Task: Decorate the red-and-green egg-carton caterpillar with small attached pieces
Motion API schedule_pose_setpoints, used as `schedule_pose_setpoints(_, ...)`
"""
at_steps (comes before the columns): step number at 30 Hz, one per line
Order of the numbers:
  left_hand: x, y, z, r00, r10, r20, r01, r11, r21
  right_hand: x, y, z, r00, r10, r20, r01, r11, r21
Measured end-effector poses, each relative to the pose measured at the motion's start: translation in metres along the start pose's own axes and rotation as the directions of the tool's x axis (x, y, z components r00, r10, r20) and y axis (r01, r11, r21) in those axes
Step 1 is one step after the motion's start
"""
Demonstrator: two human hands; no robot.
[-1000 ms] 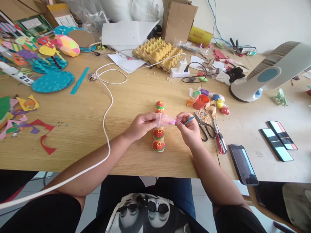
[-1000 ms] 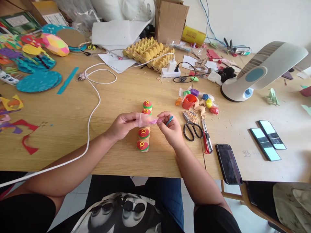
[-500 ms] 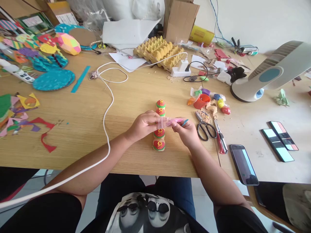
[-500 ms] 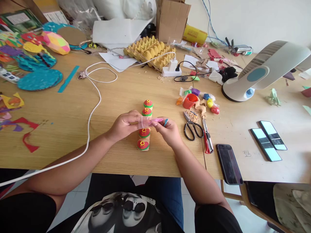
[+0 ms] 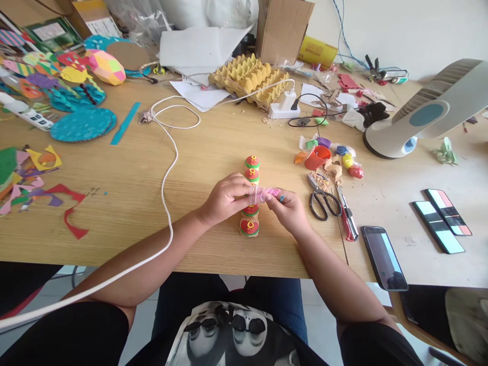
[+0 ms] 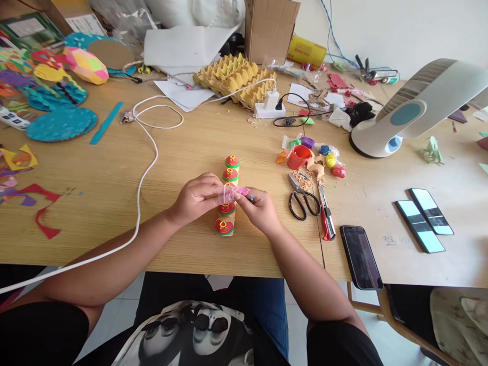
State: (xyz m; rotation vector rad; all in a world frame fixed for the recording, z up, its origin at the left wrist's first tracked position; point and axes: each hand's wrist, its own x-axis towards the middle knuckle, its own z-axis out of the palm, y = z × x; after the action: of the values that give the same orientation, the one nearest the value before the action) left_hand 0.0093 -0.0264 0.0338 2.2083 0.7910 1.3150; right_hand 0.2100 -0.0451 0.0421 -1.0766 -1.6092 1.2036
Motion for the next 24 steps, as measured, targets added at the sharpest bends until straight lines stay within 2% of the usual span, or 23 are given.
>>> schedule_pose_setpoints(11, -0.0034, -0.0030, 0.0000, 0.996, -0.083, -0.017, 0.083, 0.996, -0.016, 0.0008, 0.0048, -0.0035, 0.987, 0.111, -0.116, -0.096, 0.987, 0.132)
schedule_pose_setpoints(13, -0.0033, -0.0024, -0.0003, 0.995, -0.096, -0.022, 0.096, 0.995, -0.022, 0.0010, 0.0044, -0.0045, 0.986, 0.128, -0.106, -0.113, 0.985, 0.133)
schedule_pose_setpoints(19, -0.0043, -0.0031, 0.0000, 0.988, -0.139, -0.074, 0.132, 0.987, -0.091, 0.0011, 0.0013, -0.0097, 0.996, 0.088, 0.019, -0.089, 0.992, 0.087)
schedule_pose_setpoints(24, -0.0029, 0.0000, -0.0013, 0.992, -0.130, 0.009, 0.130, 0.986, -0.109, 0.0013, 0.0018, -0.0084, 0.996, 0.087, 0.000, -0.087, 0.993, 0.081)
